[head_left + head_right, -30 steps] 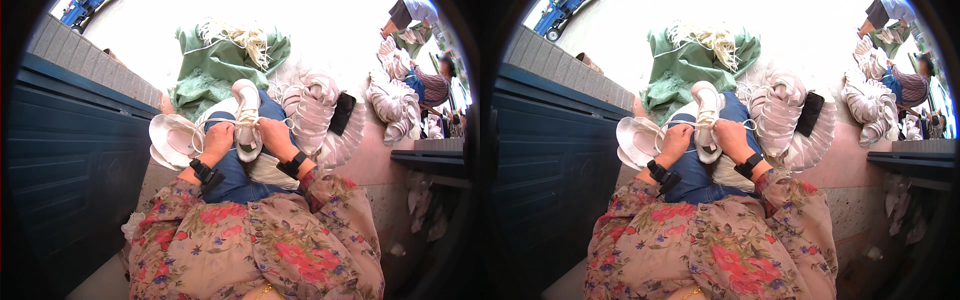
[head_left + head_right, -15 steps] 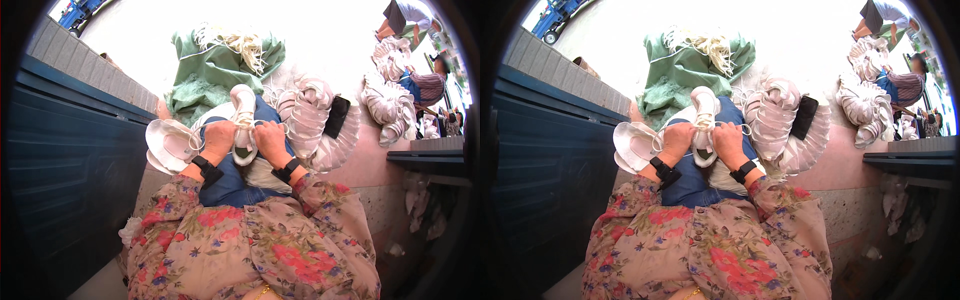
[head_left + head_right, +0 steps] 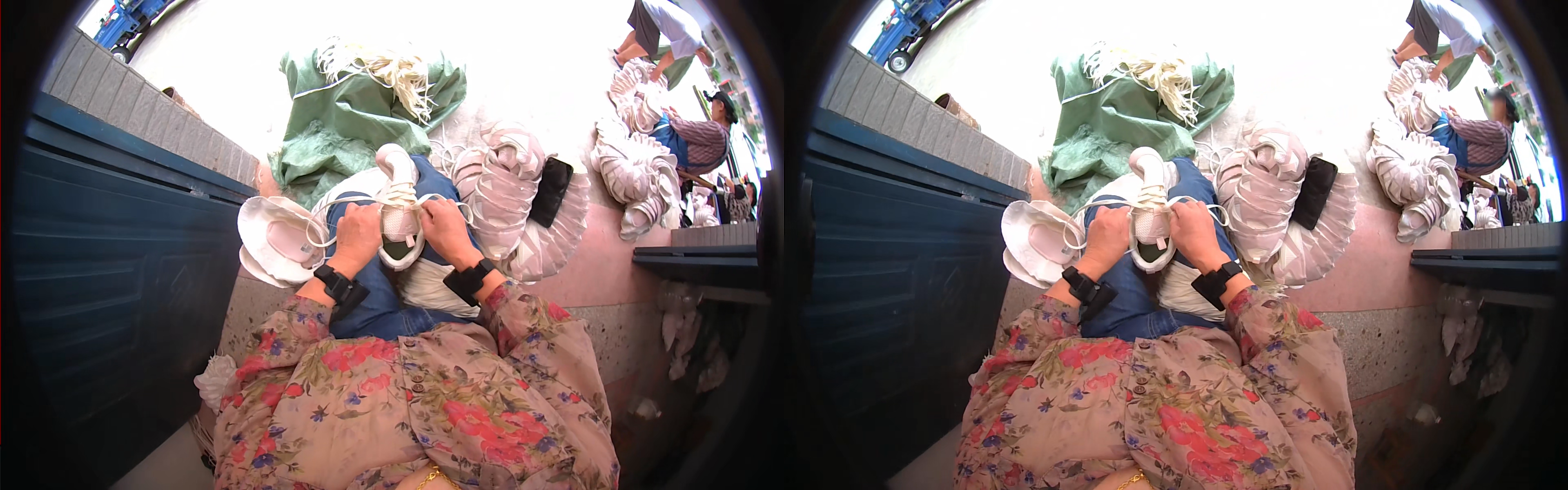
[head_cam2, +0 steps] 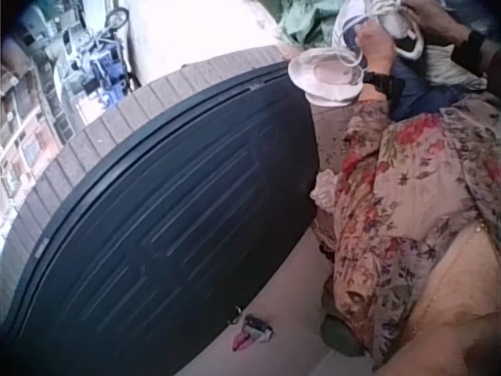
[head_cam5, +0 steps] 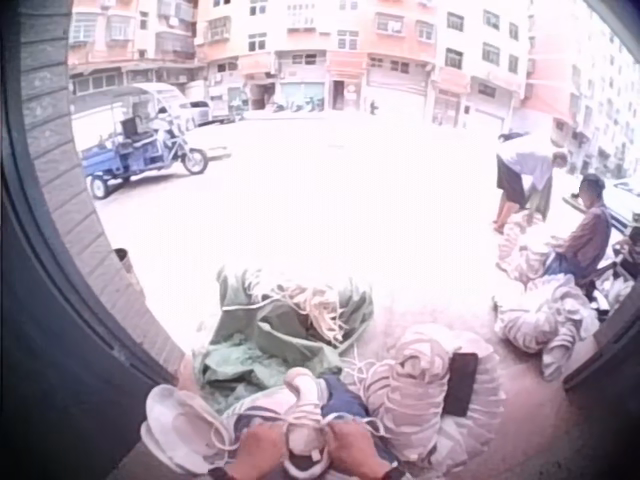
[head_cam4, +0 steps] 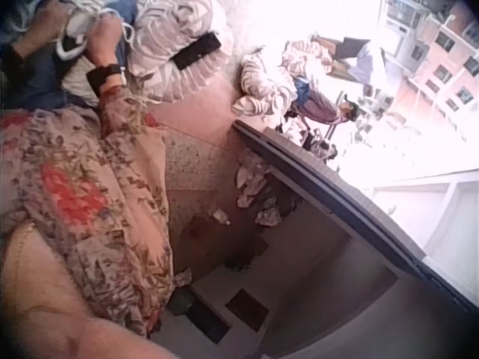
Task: Lacing shoelaces through the eyelets of a white shoe while sitting on the ground.
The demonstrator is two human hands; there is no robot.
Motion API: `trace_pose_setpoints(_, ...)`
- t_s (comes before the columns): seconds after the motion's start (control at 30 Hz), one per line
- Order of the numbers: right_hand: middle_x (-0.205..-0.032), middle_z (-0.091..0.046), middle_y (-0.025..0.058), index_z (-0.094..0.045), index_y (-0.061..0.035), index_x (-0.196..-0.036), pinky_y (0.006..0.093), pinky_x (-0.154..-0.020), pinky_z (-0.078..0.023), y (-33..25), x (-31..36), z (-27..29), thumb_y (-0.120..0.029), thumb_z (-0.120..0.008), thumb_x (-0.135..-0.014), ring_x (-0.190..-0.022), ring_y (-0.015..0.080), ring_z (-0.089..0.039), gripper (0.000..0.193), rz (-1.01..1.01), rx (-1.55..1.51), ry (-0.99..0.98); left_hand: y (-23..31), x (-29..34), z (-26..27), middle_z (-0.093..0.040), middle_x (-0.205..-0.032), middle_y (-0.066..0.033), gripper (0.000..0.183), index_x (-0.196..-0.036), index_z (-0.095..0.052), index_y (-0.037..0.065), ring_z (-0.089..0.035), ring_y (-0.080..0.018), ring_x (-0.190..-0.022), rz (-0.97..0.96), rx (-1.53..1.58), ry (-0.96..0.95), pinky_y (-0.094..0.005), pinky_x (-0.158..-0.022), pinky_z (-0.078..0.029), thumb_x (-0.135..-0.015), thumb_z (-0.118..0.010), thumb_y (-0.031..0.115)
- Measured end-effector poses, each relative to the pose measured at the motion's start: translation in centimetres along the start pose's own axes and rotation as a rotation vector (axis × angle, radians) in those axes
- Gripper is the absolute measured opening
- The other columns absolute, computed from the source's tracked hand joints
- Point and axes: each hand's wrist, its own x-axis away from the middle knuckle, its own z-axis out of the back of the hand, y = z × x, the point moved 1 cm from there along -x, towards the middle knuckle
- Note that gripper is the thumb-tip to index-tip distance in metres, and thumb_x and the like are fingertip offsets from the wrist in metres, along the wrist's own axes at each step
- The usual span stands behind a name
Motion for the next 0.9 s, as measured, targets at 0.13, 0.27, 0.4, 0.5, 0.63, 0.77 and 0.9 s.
trace_pose_setpoints(0.13, -0.075, -0.059, 0.0091, -0.061, -0.0059, -0.09, 0.0399, -0.069, -0.043, -0.1, 0.3, 0.5, -0.007, -0.054, -0.08, -0.08, 0.0269, -0.054, 0.013, 0.178, -0.012, 0.028, -0.6, 0.1, 0.6, -0.065, -0.088, -0.0126, 0.022, -0.101, -0.062, 0.002, -0.056, -0.0337, -0.085, -0.018, 0.128, -0.058, -0.0432, -0.072, -0.046, -0.085, -0.053, 0.014)
trace_pose_setpoints(0.27, -0.078, -0.059, 0.0063, -0.062, -0.0099, -0.088, 0.0362, -0.072, -0.04, -1.3, -0.3, 1.1, -0.008, -0.054, -0.077, -0.085, 0.023, -0.054, 0.014, 0.29, 0.353, -0.141, -0.5, -0.1, 0.7, -0.066, -0.089, -0.0126, 0.023, -0.102, -0.063, 0.002, -0.057, -0.0325, -0.086, -0.024, 0.104, -0.078, -0.0431, -0.072, -0.046, -0.086, -0.054, 0.015)
trace_pose_setpoints(0.4, -0.084, -0.057, 0.0054, -0.061, -0.0115, -0.086, 0.0363, -0.075, -0.038, -1.9, -1.4, 1.1, -0.012, -0.054, -0.077, -0.091, 0.0226, -0.052, 0.012, 0.29, 0.485, -0.256, -0.2, 0.0, 0.6, -0.065, -0.085, -0.0113, 0.023, -0.102, -0.063, 0.003, -0.057, -0.0318, -0.084, -0.032, 0.066, -0.051, -0.0432, -0.071, -0.045, -0.085, -0.055, 0.015)
trace_pose_setpoints(0.5, -0.083, -0.056, 0.0062, -0.06, -0.0109, -0.085, 0.0359, -0.075, -0.038, -2.5, -1.9, 1.0, -0.008, -0.054, -0.076, -0.09, 0.0233, -0.052, 0.011, 0.33, 0.326, -0.098, -0.2, 0.1, 0.7, -0.064, -0.082, -0.0106, 0.023, -0.102, -0.063, 0.004, -0.056, -0.0314, -0.083, -0.031, 0.063, -0.033, -0.0433, -0.07, -0.045, -0.084, -0.056, 0.016)
trace_pose_setpoints(0.63, -0.08, -0.055, 0.0092, -0.058, -0.0069, -0.083, 0.0352, -0.072, -0.042, -3.6, -3.1, 4.7, 0.003, -0.048, -0.08, -0.081, 0.0269, -0.054, 0.014, 0.204, -0.236, 0.317, 0.0, 0.2, 1.2, -0.064, -0.081, -0.011, 0.023, -0.101, -0.063, 0.003, -0.056, -0.031, -0.083, -0.043, 0.086, -0.027, -0.0431, -0.07, -0.044, -0.083, -0.058, 0.016)
trace_pose_setpoints(0.77, -0.072, -0.059, 0.0076, -0.053, -0.0014, -0.088, 0.029, -0.065, -0.047, -3.9, -5.3, 15.7, -0.011, -0.043, -0.097, -0.064, 0.0152, -0.056, 0.017, -0.011, -0.72, 0.716, 0.4, 0.1, 1.5, -0.064, -0.082, -0.0111, 0.023, -0.102, -0.062, 0.004, -0.056, -0.0304, -0.084, -0.049, 0.075, -0.06, -0.0429, -0.071, -0.044, -0.083, -0.057, 0.016)
trace_pose_setpoints(0.9, -0.069, -0.056, 0.0079, -0.049, -0.0005, -0.093, 0.0394, -0.075, -0.056, -4.8, -5.4, 24.1, -0.014, -0.043, -0.098, -0.062, 0.0141, -0.055, 0.016, 0.145, -0.851, 0.931, 0.9, -0.1, 1.6, -0.064, -0.083, -0.0107, 0.025, -0.104, -0.062, 0.004, -0.056, -0.0298, -0.086, -0.032, 0.049, -0.086, -0.0426, -0.072, -0.043, -0.084, -0.057, 0.017)
